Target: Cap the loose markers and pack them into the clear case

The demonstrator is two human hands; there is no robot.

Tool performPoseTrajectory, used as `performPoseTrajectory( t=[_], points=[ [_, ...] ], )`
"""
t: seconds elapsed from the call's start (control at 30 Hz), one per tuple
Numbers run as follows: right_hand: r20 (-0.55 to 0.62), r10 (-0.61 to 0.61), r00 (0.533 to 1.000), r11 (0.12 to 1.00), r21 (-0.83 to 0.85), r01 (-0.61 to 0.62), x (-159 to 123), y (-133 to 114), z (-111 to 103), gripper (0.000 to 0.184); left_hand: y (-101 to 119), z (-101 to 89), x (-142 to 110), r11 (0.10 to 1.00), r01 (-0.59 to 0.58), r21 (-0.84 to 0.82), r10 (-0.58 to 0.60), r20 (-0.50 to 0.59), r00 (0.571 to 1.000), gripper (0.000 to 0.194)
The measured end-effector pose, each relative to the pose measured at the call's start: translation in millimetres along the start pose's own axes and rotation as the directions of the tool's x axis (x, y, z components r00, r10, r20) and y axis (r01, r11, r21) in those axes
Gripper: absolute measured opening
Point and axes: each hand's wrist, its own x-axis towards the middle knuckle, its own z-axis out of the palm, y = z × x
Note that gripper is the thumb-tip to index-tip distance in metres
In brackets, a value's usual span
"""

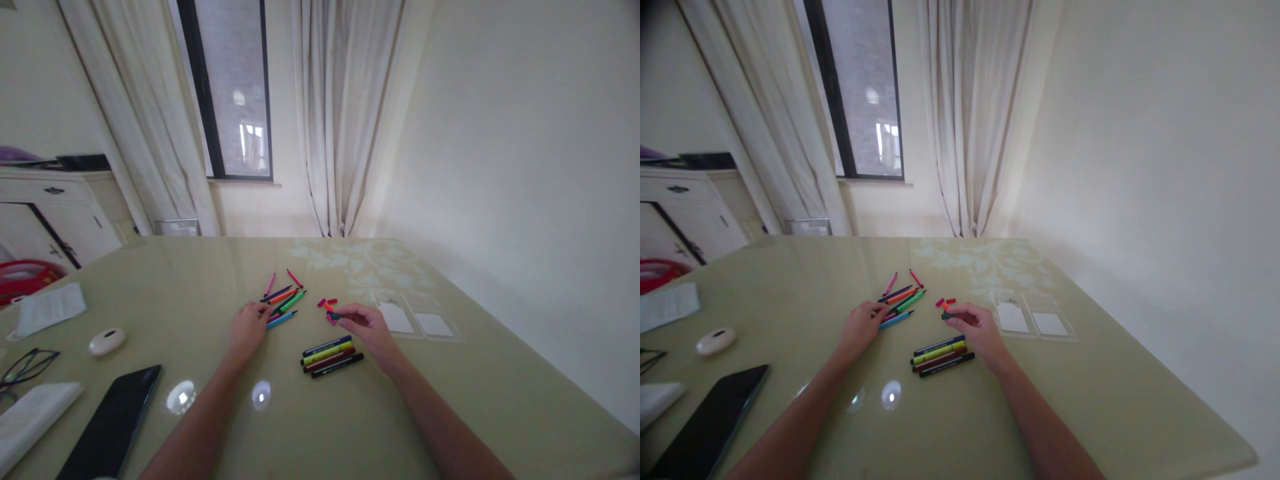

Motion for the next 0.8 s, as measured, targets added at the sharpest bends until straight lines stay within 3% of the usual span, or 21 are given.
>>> performPoseTrajectory(
  t=[0.37,0.6,0.7,0.8],
  points=[
    [-0.027,-0.017,1.0,1.0,-0.021,0.016,1.4,4.9,2.2,0.034,-2.4,-3.2,-2.2,0.999,0.037,-0.015,-0.037,-0.018,0.999,0.022],
    [-0.096,-0.05,0.994,0.996,-0.075,0.043,2.7,4.4,1.9,0.034,-1.4,-12.7,-5.3,0.998,0.05,-0.044,-0.055,-0.112,0.992,0.032],
    [-0.178,-0.047,0.983,0.995,-0.091,0.031,5.7,10.1,-3.3,0.035,1.3,-15.6,-6.4,0.97,0.033,-0.241,-0.074,-0.162,0.984,0.032],
    [-0.237,-0.039,0.971,0.994,-0.105,0.015,7.9,13.8,-9.1,0.035,11.4,-12.4,-9.1,0.81,-0.059,-0.584,-0.046,-0.164,0.985,0.041]
  ],
)
